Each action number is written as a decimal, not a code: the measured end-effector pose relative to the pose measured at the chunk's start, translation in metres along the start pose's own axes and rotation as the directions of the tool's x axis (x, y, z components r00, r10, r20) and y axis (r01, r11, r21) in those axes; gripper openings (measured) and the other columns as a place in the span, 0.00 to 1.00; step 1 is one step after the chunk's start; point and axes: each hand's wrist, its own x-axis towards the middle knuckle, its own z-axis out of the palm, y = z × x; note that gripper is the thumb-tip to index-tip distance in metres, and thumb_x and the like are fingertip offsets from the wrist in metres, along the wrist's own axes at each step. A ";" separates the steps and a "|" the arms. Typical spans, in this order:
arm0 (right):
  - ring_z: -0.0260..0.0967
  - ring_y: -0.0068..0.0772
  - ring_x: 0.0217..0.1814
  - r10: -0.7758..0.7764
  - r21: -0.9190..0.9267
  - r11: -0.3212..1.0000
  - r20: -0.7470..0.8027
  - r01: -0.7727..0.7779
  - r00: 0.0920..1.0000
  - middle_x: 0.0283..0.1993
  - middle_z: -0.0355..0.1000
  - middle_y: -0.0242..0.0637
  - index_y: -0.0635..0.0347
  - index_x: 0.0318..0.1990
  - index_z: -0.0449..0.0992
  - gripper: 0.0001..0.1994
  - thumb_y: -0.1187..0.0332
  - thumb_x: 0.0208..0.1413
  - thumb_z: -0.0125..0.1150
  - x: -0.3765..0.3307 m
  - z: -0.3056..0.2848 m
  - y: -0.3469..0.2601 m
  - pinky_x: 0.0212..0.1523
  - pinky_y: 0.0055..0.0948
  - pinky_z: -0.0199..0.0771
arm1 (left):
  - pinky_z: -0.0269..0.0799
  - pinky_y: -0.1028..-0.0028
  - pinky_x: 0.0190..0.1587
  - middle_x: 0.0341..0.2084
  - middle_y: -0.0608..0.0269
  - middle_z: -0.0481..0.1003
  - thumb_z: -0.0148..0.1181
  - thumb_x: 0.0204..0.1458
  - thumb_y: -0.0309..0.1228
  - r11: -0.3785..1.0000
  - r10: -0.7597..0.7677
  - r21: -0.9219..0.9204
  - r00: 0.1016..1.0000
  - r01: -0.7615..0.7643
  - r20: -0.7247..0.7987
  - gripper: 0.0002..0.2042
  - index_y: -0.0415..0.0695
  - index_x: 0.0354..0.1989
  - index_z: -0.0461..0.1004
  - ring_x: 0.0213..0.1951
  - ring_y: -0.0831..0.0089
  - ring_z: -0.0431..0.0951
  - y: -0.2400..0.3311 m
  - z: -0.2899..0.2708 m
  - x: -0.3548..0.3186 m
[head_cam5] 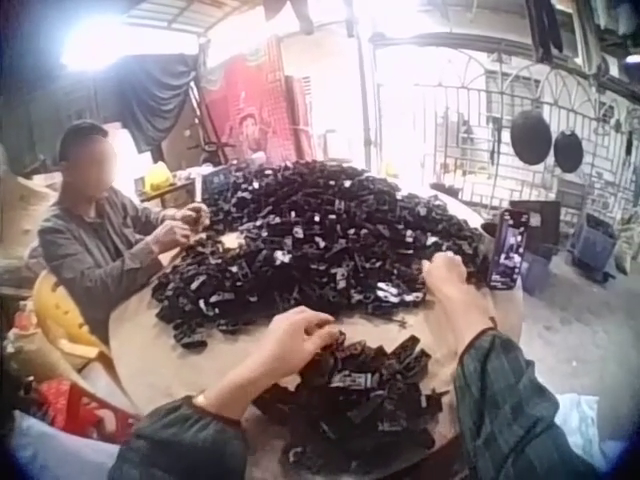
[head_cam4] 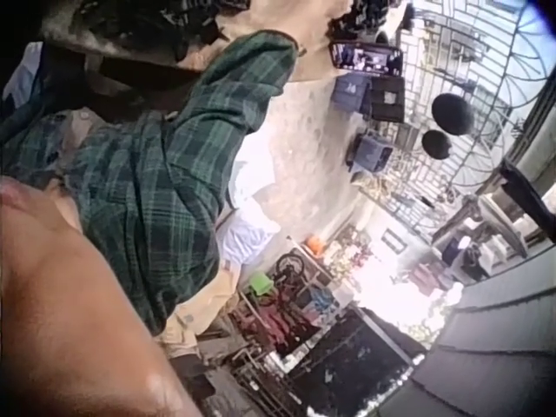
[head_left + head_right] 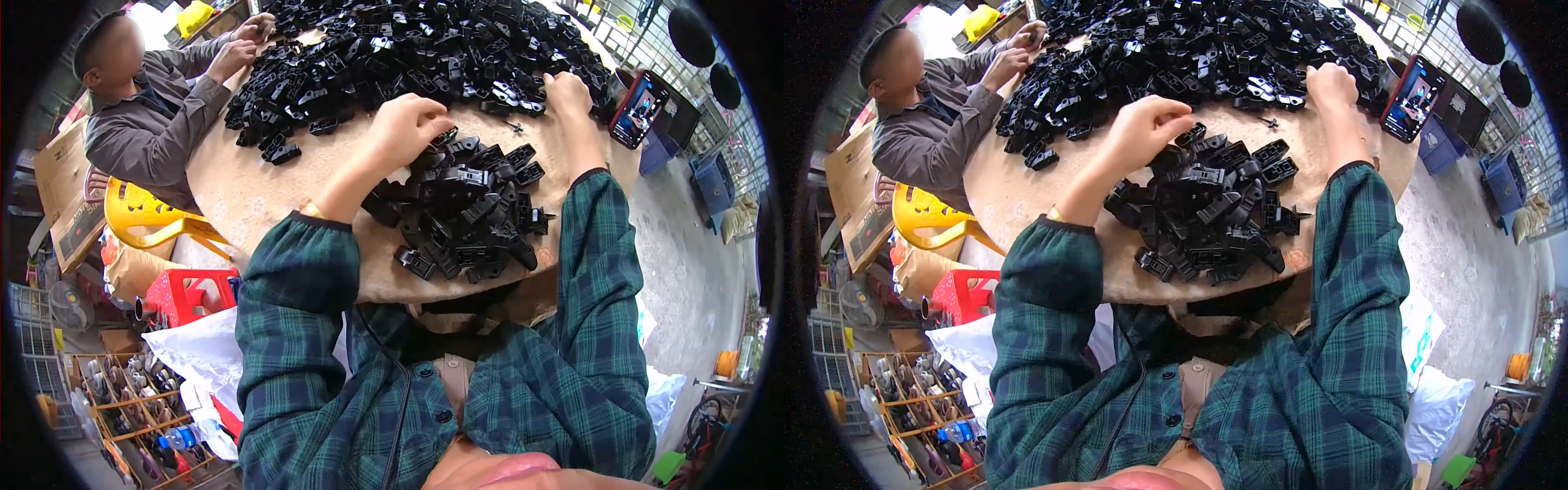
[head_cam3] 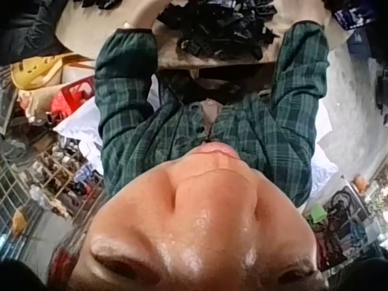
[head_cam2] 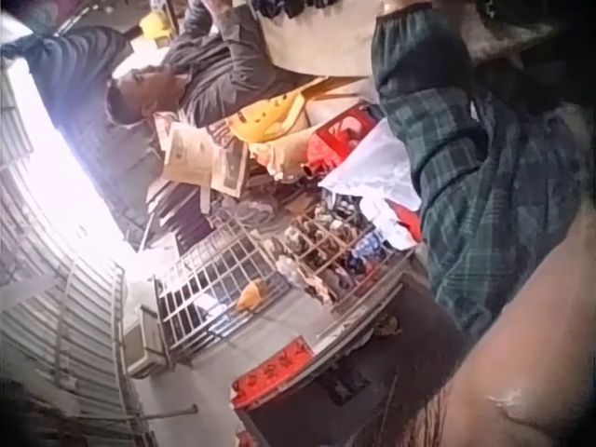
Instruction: Sorting and inspecting small black plastic components on a production floor workbench.
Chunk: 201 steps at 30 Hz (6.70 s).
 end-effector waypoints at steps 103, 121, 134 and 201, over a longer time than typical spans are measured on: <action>0.70 0.33 0.48 -0.895 0.925 0.374 0.379 -0.064 0.237 0.45 0.72 0.42 0.63 0.47 0.72 0.22 0.52 0.59 0.43 -0.085 -0.035 -0.032 0.51 0.31 0.69 | 0.66 0.78 0.36 0.29 0.66 0.73 0.55 0.51 0.34 0.980 -0.176 -0.081 0.979 0.184 0.100 0.13 0.39 0.40 0.72 0.32 0.80 0.69 -0.005 -0.032 -0.055; 0.66 0.34 0.50 -0.876 0.814 0.274 -0.009 0.512 0.482 0.47 0.71 0.41 0.61 0.48 0.71 0.21 0.56 0.53 0.55 -0.180 -0.070 0.030 0.51 0.29 0.63 | 0.54 0.59 0.57 0.53 0.42 0.59 0.50 0.49 0.52 0.975 0.016 0.220 0.990 0.015 -0.137 0.24 0.46 0.46 0.72 0.55 0.47 0.57 0.041 0.051 -0.065; 0.70 0.41 0.45 -0.668 0.786 0.394 -0.111 0.476 0.736 0.41 0.72 0.46 0.64 0.43 0.73 0.17 0.60 0.51 0.57 -0.219 -0.075 0.073 0.46 0.29 0.67 | 0.62 0.65 0.49 0.40 0.51 0.71 0.56 0.48 0.43 0.975 0.221 0.047 0.971 -0.218 -0.087 0.19 0.38 0.40 0.72 0.45 0.55 0.67 0.093 0.076 -0.073; 0.69 0.53 0.41 -0.571 0.437 0.758 0.803 0.484 0.171 0.37 0.71 0.54 0.58 0.47 0.69 0.19 0.63 0.45 0.55 -0.398 0.101 0.141 0.42 0.44 0.69 | 0.68 0.60 0.30 0.28 0.55 0.72 0.53 0.40 0.30 0.939 -0.101 0.288 0.652 -0.187 0.751 0.09 0.44 0.31 0.71 0.34 0.60 0.73 -0.031 0.210 -0.268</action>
